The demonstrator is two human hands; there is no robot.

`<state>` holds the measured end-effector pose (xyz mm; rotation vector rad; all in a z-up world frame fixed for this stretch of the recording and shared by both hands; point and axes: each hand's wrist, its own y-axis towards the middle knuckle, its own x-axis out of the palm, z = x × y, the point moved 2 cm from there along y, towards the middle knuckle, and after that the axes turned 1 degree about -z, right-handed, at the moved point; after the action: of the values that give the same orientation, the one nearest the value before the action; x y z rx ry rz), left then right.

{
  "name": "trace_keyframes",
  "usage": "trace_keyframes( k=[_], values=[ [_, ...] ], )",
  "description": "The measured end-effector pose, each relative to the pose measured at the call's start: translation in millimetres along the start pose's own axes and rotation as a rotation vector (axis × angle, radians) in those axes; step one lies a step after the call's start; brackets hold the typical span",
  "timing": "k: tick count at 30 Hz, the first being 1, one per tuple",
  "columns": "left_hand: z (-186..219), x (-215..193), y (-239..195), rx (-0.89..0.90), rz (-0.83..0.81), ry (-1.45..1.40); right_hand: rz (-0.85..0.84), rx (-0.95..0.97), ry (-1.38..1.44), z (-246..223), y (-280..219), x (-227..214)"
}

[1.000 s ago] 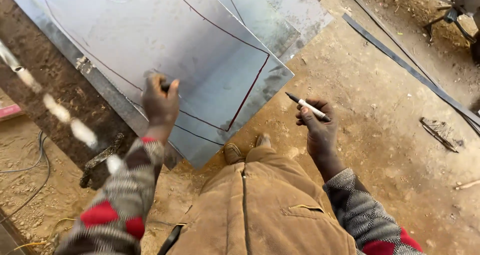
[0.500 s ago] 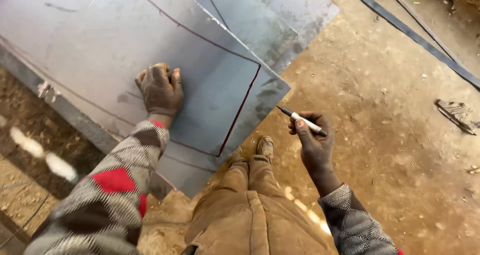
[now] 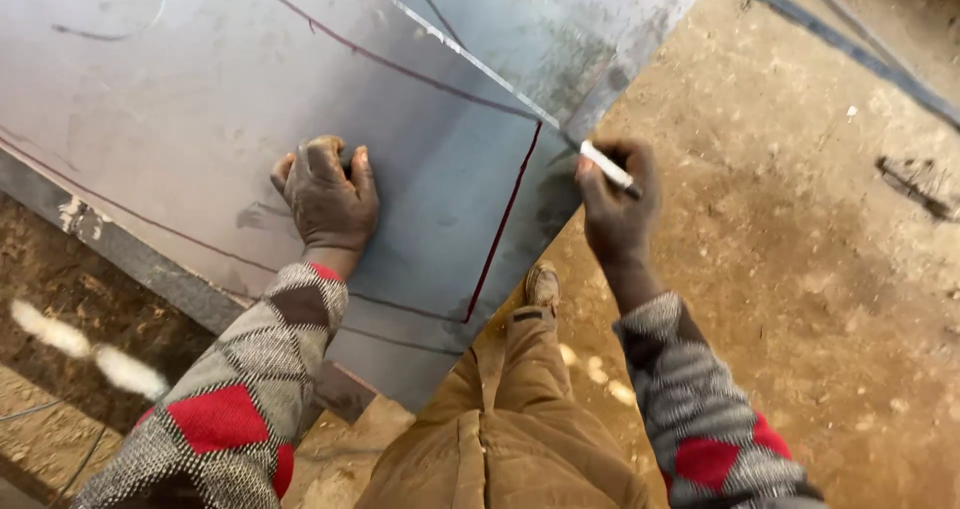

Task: Marking layout lines and shapes on metal sheets using a marker and a straight edge for fabrication.

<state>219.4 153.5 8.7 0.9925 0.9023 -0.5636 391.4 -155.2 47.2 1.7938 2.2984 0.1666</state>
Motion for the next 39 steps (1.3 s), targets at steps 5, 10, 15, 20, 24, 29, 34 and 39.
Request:
trace_keyframes(
  k=[5,10,15,20,24,29,34,39],
  values=[
    [2.4,-0.3,0.8,0.012,0.0,-0.02,0.103,0.022,-0.02,2.5,1.2,16.2],
    [3.9,-0.9,-2.0,-0.012,-0.023,-0.009,0.085,0.046,-0.074,-3.8,-1.9,16.1],
    [0.3,2.6,-1.8,0.006,0.002,-0.009,-0.023,-0.051,-0.24,-3.5,7.6,8.8],
    [4.9,0.6,7.5,0.017,0.011,-0.01,-0.054,-0.014,-0.152,-5.4,18.1,19.3],
    [3.3,-3.6,4.2,0.015,-0.029,-0.019,-0.075,0.013,-0.181,-11.0,13.8,20.6],
    [3.7,-2.8,3.6,0.001,-0.039,-0.026,-0.038,0.049,-0.152,-5.3,11.0,15.7],
    [2.4,-0.4,1.5,-0.005,-0.048,-0.023,0.004,0.067,-0.167,-5.3,5.4,6.0],
    [-0.4,1.6,-0.2,0.015,-0.035,-0.006,0.063,0.085,-0.18,-4.5,-0.5,-4.8]
  ],
)
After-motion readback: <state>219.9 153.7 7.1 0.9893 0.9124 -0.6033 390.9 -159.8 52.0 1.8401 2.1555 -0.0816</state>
